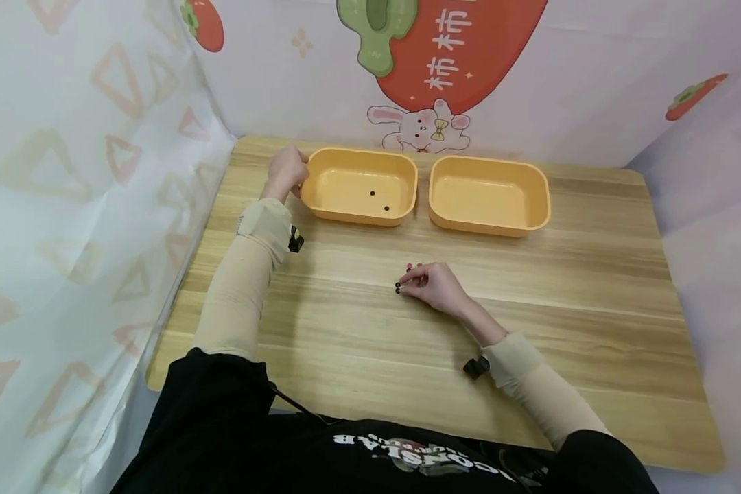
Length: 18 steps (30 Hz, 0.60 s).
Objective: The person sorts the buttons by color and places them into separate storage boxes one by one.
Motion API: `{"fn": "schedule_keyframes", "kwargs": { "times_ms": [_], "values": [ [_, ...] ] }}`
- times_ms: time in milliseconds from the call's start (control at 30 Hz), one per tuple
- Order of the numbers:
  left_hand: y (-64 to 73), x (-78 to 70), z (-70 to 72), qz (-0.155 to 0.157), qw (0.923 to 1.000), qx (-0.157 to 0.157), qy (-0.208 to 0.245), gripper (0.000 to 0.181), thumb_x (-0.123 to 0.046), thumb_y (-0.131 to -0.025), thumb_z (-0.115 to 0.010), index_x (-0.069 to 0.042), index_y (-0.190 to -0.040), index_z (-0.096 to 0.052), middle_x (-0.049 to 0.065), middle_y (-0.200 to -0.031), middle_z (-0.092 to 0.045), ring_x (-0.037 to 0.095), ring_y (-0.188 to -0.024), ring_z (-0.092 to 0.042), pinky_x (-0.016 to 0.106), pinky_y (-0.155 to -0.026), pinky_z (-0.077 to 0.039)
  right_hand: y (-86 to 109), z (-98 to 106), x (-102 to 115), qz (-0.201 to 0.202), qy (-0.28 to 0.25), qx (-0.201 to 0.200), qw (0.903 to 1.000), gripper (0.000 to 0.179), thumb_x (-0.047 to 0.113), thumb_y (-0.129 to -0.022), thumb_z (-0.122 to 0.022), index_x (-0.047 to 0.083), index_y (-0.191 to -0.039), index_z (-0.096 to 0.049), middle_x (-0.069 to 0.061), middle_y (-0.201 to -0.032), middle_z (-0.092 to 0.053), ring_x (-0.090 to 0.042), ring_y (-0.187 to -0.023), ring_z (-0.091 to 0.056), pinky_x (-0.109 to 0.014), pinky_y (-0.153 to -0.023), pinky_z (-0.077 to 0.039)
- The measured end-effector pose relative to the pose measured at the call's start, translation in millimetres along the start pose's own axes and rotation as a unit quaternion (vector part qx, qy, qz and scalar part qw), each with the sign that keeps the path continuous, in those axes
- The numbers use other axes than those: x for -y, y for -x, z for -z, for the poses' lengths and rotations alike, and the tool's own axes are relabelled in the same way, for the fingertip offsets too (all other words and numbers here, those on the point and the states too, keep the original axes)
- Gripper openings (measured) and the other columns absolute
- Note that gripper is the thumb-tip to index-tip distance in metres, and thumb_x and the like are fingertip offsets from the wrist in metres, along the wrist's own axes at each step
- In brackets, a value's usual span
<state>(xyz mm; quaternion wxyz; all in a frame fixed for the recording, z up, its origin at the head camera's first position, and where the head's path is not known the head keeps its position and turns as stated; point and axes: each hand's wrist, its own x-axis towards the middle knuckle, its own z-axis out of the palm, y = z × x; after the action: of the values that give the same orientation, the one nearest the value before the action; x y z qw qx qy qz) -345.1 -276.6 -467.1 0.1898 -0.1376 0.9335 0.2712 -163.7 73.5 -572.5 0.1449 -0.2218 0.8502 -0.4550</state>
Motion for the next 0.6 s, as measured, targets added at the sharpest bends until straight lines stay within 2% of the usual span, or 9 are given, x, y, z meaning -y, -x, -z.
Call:
{"fn": "schedule_keyframes", "kwargs": {
  "times_ms": [100,200,333,500,600],
  "values": [
    [1.0,2.3,-0.5,-0.001,0.9999,-0.004,0.009,0.064,0.009,-0.099,-0.046,-0.002,-0.162,-0.05,0.022,-0.165,-0.054,0.009,-0.04,-0.063,0.033,-0.065,-0.07,1.5,-3.2,-1.1,0.003,0.032,0.004,0.9995,0.008,0.005,-0.091,-0.087,0.001,-0.098,-0.087,-0.014,-0.09,-0.084,-0.004,-0.069,-0.057,-0.016,-0.064,-0.046],
    [1.4,4.6,-1.7,-0.003,0.9998,-0.006,0.018,0.064,0.01,-0.098,-0.046,-0.001,-0.161,-0.052,0.023,-0.163,-0.055,0.01,-0.041,-0.063,0.033,-0.062,-0.069,3.4,-5.3,-2.1,0.009,0.049,0.006,0.9987,0.006,0.006,-0.091,-0.087,0.002,-0.097,-0.087,-0.011,-0.087,-0.083,-0.004,-0.069,-0.059,-0.017,-0.065,-0.047],
    [1.0,6.1,-3.1,-0.004,0.9998,-0.006,0.017,0.063,0.011,-0.098,-0.045,-0.001,-0.159,-0.054,0.025,-0.16,-0.058,0.011,-0.042,-0.064,0.03,-0.057,-0.068,4.5,-7.7,-3.1,0.015,0.067,0.003,0.9976,0.013,0.01,-0.091,-0.089,0.003,-0.101,-0.086,-0.006,-0.081,-0.079,-0.006,-0.069,-0.057,-0.02,-0.068,-0.048],
    [0.7,3.3,-2.8,-0.007,0.9999,-0.007,0.009,0.062,0.011,-0.099,-0.045,0.0,-0.159,-0.055,0.026,-0.159,-0.059,0.011,-0.043,-0.066,0.029,-0.055,-0.067,2.6,-7.8,0.1,0.026,0.122,0.0,0.9922,0.021,0.019,-0.091,-0.091,0.007,-0.107,-0.085,0.001,-0.075,-0.069,-0.008,-0.07,-0.057,-0.03,-0.078,-0.045],
    [0.8,0.4,-2.1,-0.01,0.9999,-0.008,0.003,0.062,0.011,-0.098,-0.046,0.0,-0.158,-0.056,0.026,-0.158,-0.06,0.011,-0.041,-0.064,0.03,-0.057,-0.067,-0.1,-6.8,3.3,0.031,0.144,-0.001,0.989,0.021,0.021,-0.091,-0.091,0.009,-0.107,-0.083,0.002,-0.077,-0.07,-0.009,-0.07,-0.059,-0.033,-0.075,-0.048]
  ]
}}
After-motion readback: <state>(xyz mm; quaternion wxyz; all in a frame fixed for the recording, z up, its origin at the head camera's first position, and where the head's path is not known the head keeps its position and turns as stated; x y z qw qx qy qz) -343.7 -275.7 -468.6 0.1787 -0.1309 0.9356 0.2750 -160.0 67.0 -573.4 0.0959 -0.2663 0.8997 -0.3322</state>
